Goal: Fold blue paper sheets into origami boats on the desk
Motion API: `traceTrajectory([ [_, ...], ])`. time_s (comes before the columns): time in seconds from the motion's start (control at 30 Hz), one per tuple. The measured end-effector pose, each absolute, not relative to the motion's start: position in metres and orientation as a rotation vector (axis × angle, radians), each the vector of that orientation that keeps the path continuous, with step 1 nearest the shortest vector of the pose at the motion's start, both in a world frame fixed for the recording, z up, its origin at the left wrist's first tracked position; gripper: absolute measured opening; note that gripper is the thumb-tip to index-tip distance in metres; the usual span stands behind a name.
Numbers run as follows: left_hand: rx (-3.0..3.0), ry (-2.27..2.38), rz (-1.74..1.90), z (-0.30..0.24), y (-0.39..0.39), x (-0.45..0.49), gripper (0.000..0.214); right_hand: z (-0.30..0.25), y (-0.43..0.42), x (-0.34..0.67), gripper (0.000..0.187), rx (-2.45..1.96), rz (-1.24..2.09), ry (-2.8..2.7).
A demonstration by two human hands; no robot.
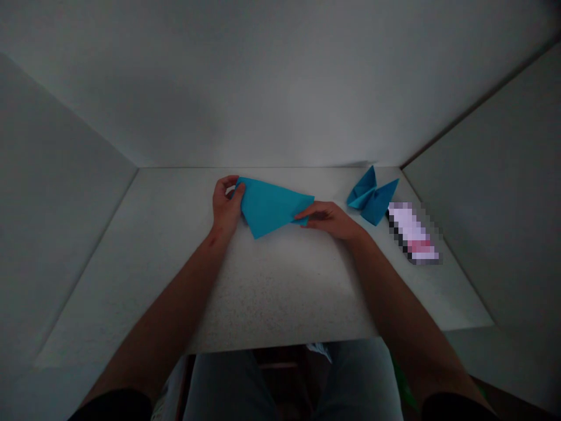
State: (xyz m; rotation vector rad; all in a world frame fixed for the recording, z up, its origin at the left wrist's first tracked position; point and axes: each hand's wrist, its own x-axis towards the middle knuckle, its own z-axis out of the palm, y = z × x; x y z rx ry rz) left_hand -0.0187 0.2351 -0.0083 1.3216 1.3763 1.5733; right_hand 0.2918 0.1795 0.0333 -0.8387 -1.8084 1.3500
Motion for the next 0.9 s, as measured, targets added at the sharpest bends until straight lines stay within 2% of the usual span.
traceTrajectory([
  [0.17, 1.333, 1.354, 1.559, -0.007, 0.236, -0.020, 0.045, 0.031, 0.180, 0.283, 0.029, -0.954, 1.312, -1.697],
  [0.37, 1.310, 1.207, 1.524, -0.003, 0.235, -0.015, 0.062, 0.024, 0.191, 0.288, 0.038, -1.023, 1.070, -1.501],
  [0.47, 1.253, 1.128, 1.450, 0.000, 0.233, -0.012, 0.065, 0.021, 0.195, 0.291, 0.052, -1.027, 1.018, -1.404],
  [0.57, 1.240, 1.070, 1.402, 0.003, 0.234, -0.012, 0.057, 0.019, 0.197, 0.292, 0.066, -1.026, 1.042, -1.368],
  [0.7, 1.220, 0.965, 1.373, 0.005, 0.235, -0.015, 0.052, 0.017, 0.199, 0.294, 0.062, -1.049, 1.040, -1.350],
  [0.8, 1.133, 0.902, 1.366, 0.006, 0.234, -0.015, 0.037, 0.016, 0.200, 0.295, 0.066, -1.066, 1.008, -1.302],
  [0.9, 1.059, 0.863, 1.303, 0.007, 0.230, -0.012, 0.032, 0.016, 0.201, 0.296, 0.069, -1.085, 1.001, -1.302],
])
